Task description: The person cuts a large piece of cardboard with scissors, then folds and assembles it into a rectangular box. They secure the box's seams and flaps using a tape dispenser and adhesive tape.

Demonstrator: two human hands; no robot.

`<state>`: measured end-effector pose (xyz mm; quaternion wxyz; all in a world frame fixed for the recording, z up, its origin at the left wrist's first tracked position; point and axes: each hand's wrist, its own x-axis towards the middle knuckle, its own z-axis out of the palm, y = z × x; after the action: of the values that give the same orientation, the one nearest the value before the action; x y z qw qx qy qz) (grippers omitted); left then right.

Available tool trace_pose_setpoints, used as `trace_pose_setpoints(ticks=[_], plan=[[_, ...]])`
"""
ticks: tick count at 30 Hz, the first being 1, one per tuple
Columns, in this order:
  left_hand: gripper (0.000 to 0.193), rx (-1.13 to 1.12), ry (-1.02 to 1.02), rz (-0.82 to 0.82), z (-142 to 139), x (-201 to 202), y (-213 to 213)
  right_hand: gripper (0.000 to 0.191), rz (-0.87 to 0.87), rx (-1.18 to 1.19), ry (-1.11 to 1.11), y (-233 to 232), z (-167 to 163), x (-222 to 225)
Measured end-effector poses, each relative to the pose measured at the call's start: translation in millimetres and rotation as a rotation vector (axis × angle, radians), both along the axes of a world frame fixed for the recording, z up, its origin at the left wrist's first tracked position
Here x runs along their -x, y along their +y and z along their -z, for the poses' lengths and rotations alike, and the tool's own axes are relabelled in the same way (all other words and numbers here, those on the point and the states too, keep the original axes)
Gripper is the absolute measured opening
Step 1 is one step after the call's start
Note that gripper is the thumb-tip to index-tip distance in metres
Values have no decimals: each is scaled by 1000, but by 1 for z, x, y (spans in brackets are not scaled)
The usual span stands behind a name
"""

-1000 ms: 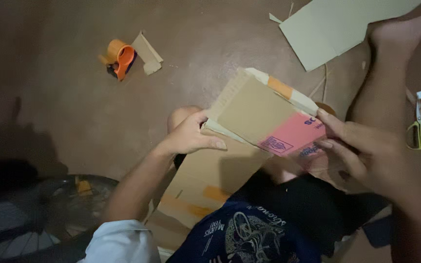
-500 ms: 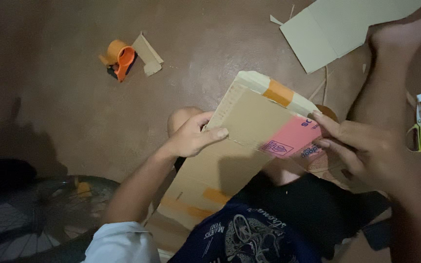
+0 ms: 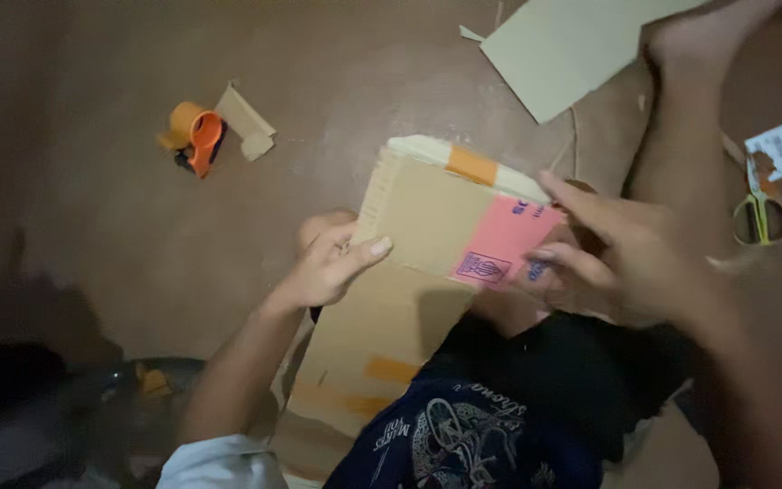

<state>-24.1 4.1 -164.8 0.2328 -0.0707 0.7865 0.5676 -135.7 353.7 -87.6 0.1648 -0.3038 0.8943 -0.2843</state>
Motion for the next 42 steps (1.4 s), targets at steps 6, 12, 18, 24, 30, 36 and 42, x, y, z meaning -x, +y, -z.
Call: trace_pose_setpoints(ticks=[6,12,18,24,30,36,42], plan=[[37,-518,104,-108,-4,-4,9,58,89,150,126,-14,-5,-4],[38,-476,124,-46,-2,-8,2,53,94,288,-9,-13,-6,-1],[43,-496,-69,-205,2,-8,1,48,118,380,-320,-13,-20,1],[38,-492,17,-156,23,-3,-17,49,134,320,-196,-15,-35,0],[37,-456,-3,-156,40,-10,-24,67,120,214,-104,-8,-40,-12],[39,-479,48,-147,24,-7,-15,46,28,241,307,-7,-34,-18],[54,-588,136,-37,17,-4,-18,34,6,261,435,-5,-29,-17]])
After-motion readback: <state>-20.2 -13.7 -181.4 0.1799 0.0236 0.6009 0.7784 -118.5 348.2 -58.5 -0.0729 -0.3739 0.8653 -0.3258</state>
